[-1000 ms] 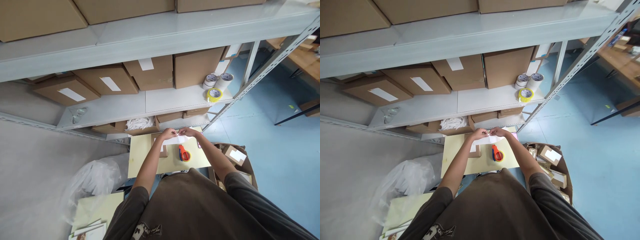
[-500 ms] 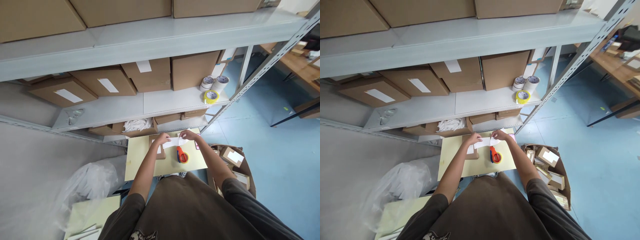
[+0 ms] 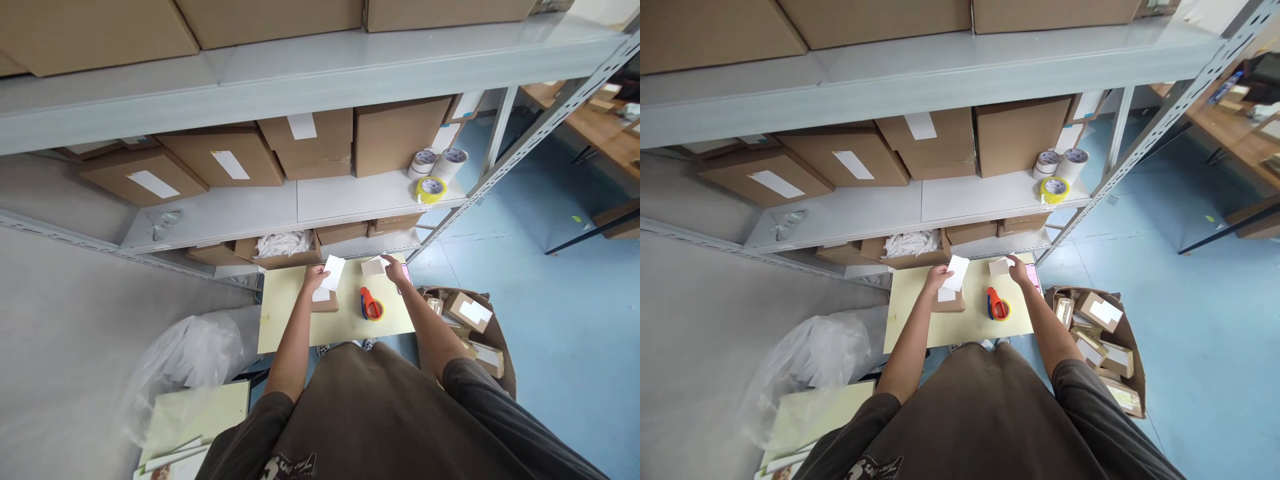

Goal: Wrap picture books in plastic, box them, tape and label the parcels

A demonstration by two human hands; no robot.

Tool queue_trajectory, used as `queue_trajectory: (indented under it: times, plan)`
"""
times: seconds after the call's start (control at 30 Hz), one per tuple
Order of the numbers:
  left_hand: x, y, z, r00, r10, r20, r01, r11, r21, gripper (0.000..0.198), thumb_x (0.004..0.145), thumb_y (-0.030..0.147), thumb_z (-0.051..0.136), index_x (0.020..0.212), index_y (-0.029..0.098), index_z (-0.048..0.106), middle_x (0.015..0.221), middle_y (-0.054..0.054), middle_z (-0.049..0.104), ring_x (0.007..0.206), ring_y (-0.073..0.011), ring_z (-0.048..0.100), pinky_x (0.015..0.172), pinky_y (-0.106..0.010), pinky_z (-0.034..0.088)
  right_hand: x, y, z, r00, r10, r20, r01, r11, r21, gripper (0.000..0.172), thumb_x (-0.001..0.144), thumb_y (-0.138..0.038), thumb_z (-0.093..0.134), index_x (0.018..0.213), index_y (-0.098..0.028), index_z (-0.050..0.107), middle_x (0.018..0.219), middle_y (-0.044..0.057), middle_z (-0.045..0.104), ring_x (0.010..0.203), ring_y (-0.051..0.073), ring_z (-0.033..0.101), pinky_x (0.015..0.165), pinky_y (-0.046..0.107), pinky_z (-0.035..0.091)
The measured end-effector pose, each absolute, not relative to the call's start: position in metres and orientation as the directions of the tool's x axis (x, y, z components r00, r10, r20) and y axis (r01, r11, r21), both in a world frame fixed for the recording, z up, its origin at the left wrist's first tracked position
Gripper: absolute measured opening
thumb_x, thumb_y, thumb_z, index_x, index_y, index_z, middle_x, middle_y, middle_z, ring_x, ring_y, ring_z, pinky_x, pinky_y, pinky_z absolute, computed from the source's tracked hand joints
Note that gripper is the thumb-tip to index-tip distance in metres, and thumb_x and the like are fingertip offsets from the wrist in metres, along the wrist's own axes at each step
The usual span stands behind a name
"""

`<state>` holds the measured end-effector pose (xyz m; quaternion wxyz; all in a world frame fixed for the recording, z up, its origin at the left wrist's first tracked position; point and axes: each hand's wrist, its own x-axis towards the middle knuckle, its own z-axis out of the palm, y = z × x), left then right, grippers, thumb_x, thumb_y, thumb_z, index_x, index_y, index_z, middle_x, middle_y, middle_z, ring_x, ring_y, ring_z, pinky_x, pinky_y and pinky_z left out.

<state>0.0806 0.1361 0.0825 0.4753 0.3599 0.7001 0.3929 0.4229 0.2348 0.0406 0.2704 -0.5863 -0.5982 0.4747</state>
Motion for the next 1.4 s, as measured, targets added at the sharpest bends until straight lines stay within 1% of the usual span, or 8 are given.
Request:
queue_trajectory:
  times: [0.13, 0.3, 0.43, 0.57, 0.77, 1.1, 1.3, 1.4]
  plan:
    - [0.083, 0.116, 0.09, -0.304, 0.828, -0.471, -0.182, 0.435, 0.882, 0.04, 0.055, 0.036, 0.092, 0.084, 0.016, 0.072, 0.085, -0.008, 0.079, 0.079, -0.0223, 0.074, 0.073, -0.033, 0.059, 0.384, 0.212, 0.071, -0.222, 0.958, -0.184, 0.404, -0.081, -0.911, 0.037, 0.086, -0.032, 0.057, 0.116, -0.022, 0.076, 0.127, 0.012, 0.076, 0.121, 0.028, 0.067, 0.106, 0.043, 0.054]
    - [0.082, 0.096, 0.106, -0.282, 0.825, -0.49, -0.348, 0.388, 0.853, 0.047, 0.058, 0.031, 0.095, 0.097, 0.015, 0.075, 0.1, -0.013, 0.082, 0.094, -0.0264, 0.079, 0.086, -0.04, 0.064, 0.322, 0.168, 0.103, -0.5, 0.833, -0.237, 0.279, -0.104, -0.955, 0.042, 0.085, -0.057, 0.068, 0.106, -0.021, 0.075, 0.107, 0.009, 0.078, 0.097, 0.024, 0.069, 0.086, 0.037, 0.056]
    - [0.076, 0.079, 0.115, -0.257, 0.849, -0.463, -0.336, 0.371, 0.866, 0.053, 0.058, 0.036, 0.096, 0.102, 0.015, 0.076, 0.103, -0.014, 0.083, 0.097, -0.0292, 0.078, 0.085, -0.041, 0.063, 0.289, 0.14, 0.11, -0.568, 0.784, -0.252, 0.233, -0.141, -0.962, 0.046, 0.079, -0.061, 0.074, 0.101, -0.022, 0.071, 0.091, 0.005, 0.074, 0.082, 0.02, 0.066, 0.075, 0.033, 0.052]
    - [0.059, 0.065, 0.122, -0.238, 0.878, -0.415, -0.264, 0.352, 0.898, 0.059, 0.058, 0.041, 0.096, 0.108, 0.015, 0.078, 0.106, -0.013, 0.083, 0.096, -0.0268, 0.077, 0.08, -0.034, 0.06, 0.278, 0.135, 0.113, -0.591, 0.776, -0.219, 0.271, -0.065, -0.96, 0.034, 0.08, -0.056, 0.07, 0.084, -0.022, 0.064, 0.077, 0.001, 0.069, 0.073, 0.019, 0.061, 0.071, 0.031, 0.048]
    - [0.021, 0.063, 0.14, -0.181, 0.952, -0.248, -0.062, 0.241, 0.969, 0.054, 0.067, 0.059, 0.09, 0.099, 0.016, 0.082, 0.103, -0.011, 0.082, 0.093, -0.0224, 0.074, 0.081, -0.03, 0.056, 0.281, 0.15, 0.129, -0.664, 0.699, -0.265, 0.426, 0.062, -0.902, 0.013, 0.079, -0.034, 0.069, 0.082, -0.022, 0.069, 0.077, 0.002, 0.072, 0.074, 0.019, 0.064, 0.073, 0.031, 0.049]
    - [0.011, 0.052, 0.158, -0.038, 0.957, -0.287, -0.014, 0.287, 0.958, 0.049, 0.063, 0.057, 0.094, 0.085, 0.015, 0.08, 0.084, -0.009, 0.081, 0.074, -0.0191, 0.071, 0.073, -0.031, 0.057, 0.28, 0.158, 0.141, -0.75, 0.596, -0.285, 0.481, 0.197, -0.854, 0.009, 0.081, -0.03, 0.071, 0.082, -0.023, 0.077, 0.075, 0.001, 0.073, 0.072, 0.02, 0.066, 0.07, 0.03, 0.051]
    - [0.023, 0.045, 0.149, -0.239, 0.941, -0.238, -0.046, 0.234, 0.971, 0.041, 0.067, 0.052, 0.09, 0.086, 0.016, 0.082, 0.08, -0.007, 0.079, 0.076, -0.0194, 0.072, 0.079, -0.033, 0.059, 0.269, 0.138, 0.148, -0.481, 0.876, -0.004, 0.522, 0.283, -0.805, 0.025, 0.09, -0.031, 0.073, 0.113, -0.024, 0.079, 0.101, 0.009, 0.076, 0.095, 0.025, 0.069, 0.09, 0.036, 0.054]
    - [0.038, 0.042, 0.141, -0.294, 0.927, -0.232, -0.079, 0.218, 0.973, 0.042, 0.07, 0.053, 0.087, 0.088, 0.016, 0.083, 0.084, -0.008, 0.079, 0.08, -0.021, 0.074, 0.083, -0.036, 0.06, 0.251, 0.118, 0.149, -0.523, 0.852, 0.012, 0.404, 0.26, -0.877, 0.028, 0.098, -0.045, 0.065, 0.109, -0.024, 0.08, 0.105, 0.01, 0.078, 0.097, 0.026, 0.071, 0.091, 0.037, 0.055]
